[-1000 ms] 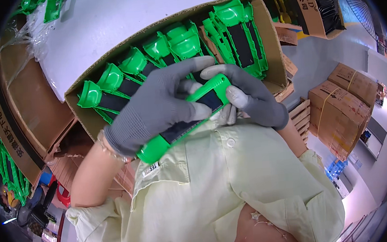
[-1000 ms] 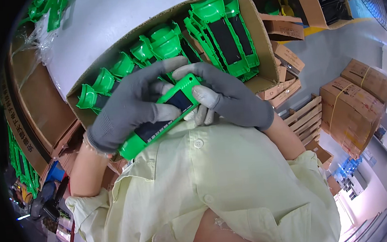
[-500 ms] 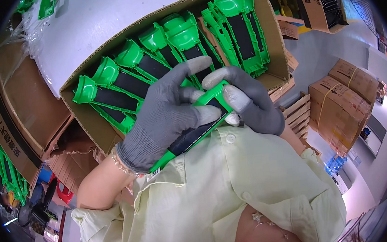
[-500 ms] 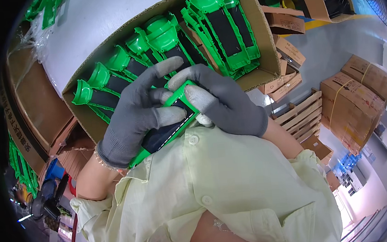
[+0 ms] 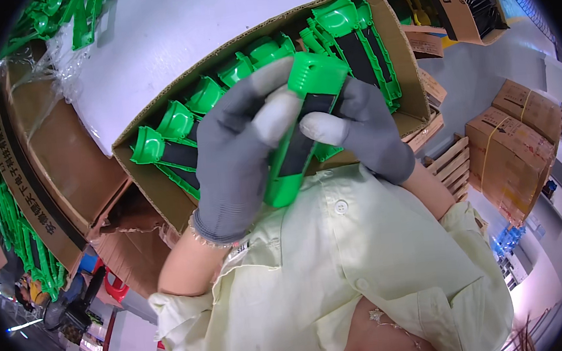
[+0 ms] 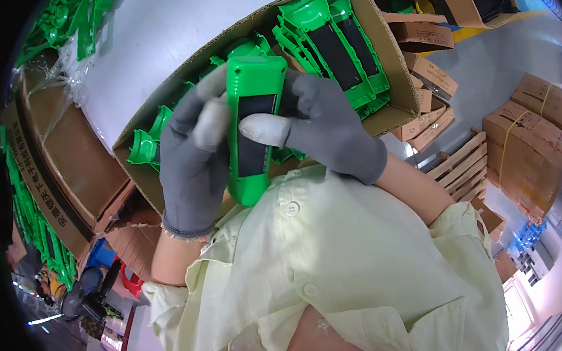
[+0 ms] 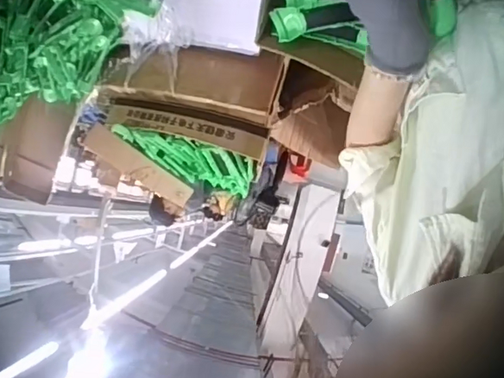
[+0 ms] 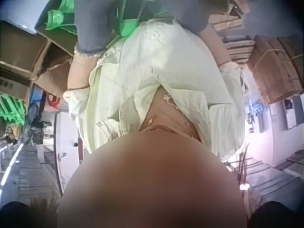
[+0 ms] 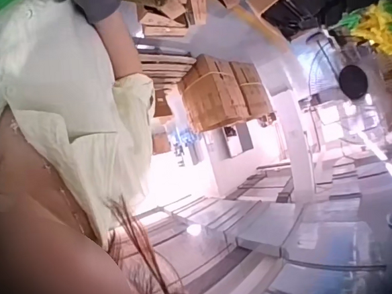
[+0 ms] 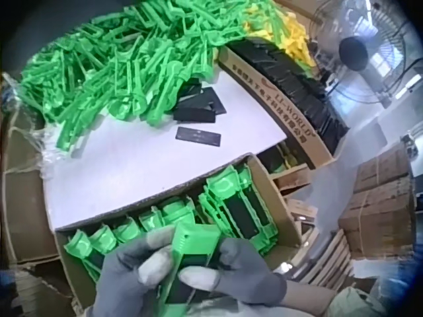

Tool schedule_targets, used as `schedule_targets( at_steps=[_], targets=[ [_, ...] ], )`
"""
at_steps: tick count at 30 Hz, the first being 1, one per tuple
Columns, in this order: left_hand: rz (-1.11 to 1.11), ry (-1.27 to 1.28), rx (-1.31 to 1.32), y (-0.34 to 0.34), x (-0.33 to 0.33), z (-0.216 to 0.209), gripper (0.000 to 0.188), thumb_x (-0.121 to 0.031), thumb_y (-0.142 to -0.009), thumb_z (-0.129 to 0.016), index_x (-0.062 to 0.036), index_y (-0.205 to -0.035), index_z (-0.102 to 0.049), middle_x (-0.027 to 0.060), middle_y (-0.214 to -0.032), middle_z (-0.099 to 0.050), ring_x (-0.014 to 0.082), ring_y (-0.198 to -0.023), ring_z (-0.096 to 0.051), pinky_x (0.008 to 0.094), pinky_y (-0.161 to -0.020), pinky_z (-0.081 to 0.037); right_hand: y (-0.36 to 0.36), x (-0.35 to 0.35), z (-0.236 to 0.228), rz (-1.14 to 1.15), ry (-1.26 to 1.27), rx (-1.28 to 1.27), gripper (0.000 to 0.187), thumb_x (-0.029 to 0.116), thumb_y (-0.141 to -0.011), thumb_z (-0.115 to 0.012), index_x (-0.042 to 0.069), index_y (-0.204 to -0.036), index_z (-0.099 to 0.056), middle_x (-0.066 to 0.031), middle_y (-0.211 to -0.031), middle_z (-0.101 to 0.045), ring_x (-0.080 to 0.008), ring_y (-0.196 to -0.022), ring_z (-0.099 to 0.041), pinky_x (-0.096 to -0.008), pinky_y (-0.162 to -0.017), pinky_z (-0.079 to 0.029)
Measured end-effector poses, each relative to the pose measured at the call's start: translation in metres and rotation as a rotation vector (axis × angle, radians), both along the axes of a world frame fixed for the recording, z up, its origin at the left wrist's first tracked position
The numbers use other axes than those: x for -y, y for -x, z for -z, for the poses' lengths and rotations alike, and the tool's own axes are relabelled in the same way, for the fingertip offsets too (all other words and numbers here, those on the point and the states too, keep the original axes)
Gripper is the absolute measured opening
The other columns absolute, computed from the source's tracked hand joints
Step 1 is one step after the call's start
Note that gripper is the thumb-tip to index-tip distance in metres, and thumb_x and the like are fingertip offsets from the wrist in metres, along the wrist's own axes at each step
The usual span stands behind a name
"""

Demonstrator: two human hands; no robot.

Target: Manually assembling solar flashlight components by inserting solar panels into green plastic frames.

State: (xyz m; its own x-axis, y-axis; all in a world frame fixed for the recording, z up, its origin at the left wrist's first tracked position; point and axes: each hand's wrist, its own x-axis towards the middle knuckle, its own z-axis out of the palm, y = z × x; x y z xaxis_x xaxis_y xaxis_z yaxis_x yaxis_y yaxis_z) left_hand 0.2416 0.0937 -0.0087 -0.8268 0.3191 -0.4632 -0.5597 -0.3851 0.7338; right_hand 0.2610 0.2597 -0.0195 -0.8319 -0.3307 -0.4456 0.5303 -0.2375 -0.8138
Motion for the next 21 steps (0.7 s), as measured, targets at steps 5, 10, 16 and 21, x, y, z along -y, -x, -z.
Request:
schedule_targets(
  at_steps=[5, 10, 16, 21],
  targets=[
    [0.045, -0.138, 0.16, 0.009, 0.018, 0.024, 0.025, -0.013, -0.085, -0.065, -0.0019, -0.106, -0.06, 0.0013, -0.097, -0.062, 0.0108, -0.092, -0.057, 0.0259, -0.084, -0.045, 0.008, 0.005, -0.007, -0.042, 0.044, 0.164, 0.046, 0.009, -0.08, -0.065, -0.001, -0.123, -0.053, -0.0068, -0.107, -0.062, -0.0131, -0.099, -0.058, -0.0298, -0.088, -0.046],
    [-0.103, -0.214, 0.167, 0.004, 0.01, 0.028, 0.021, -0.007, -0.083, -0.065, -0.0062, -0.104, -0.06, 0.0011, -0.097, -0.062, 0.0103, -0.089, -0.056, 0.0256, -0.08, -0.045, 0.008, 0.011, 0.002, 0.039, 0.063, 0.154, 0.038, 0.013, -0.081, -0.062, 0.0, -0.116, -0.057, -0.0045, -0.099, -0.064, -0.0109, -0.09, -0.058, -0.0281, -0.085, -0.045],
    [-0.029, -0.285, 0.199, -0.001, 0.018, 0.037, 0.031, -0.012, -0.08, -0.068, -0.0036, -0.108, -0.059, 0.0045, -0.101, -0.063, 0.0126, -0.086, -0.059, 0.0267, -0.077, -0.047, 0.011, 0.01, 0.002, 0.012, 0.062, 0.251, 0.034, 0.012, -0.079, -0.062, 0.0, -0.111, -0.06, -0.0049, -0.096, -0.065, -0.011, -0.09, -0.059, -0.0273, -0.084, -0.045],
    [-0.134, -0.355, 0.252, -0.017, 0.009, 0.039, 0.04, -0.017, -0.079, -0.068, 0.0012, -0.113, -0.056, 0.0092, -0.106, -0.062, 0.0174, -0.095, -0.06, 0.0298, -0.085, -0.047, 0.001, 0.009, 0.016, 0.011, 0.213, 0.294, 0.036, 0.008, -0.077, -0.064, -0.002, -0.111, -0.061, -0.0066, -0.1, -0.066, -0.0118, -0.091, -0.061, -0.0278, -0.085, -0.046]
  ],
)
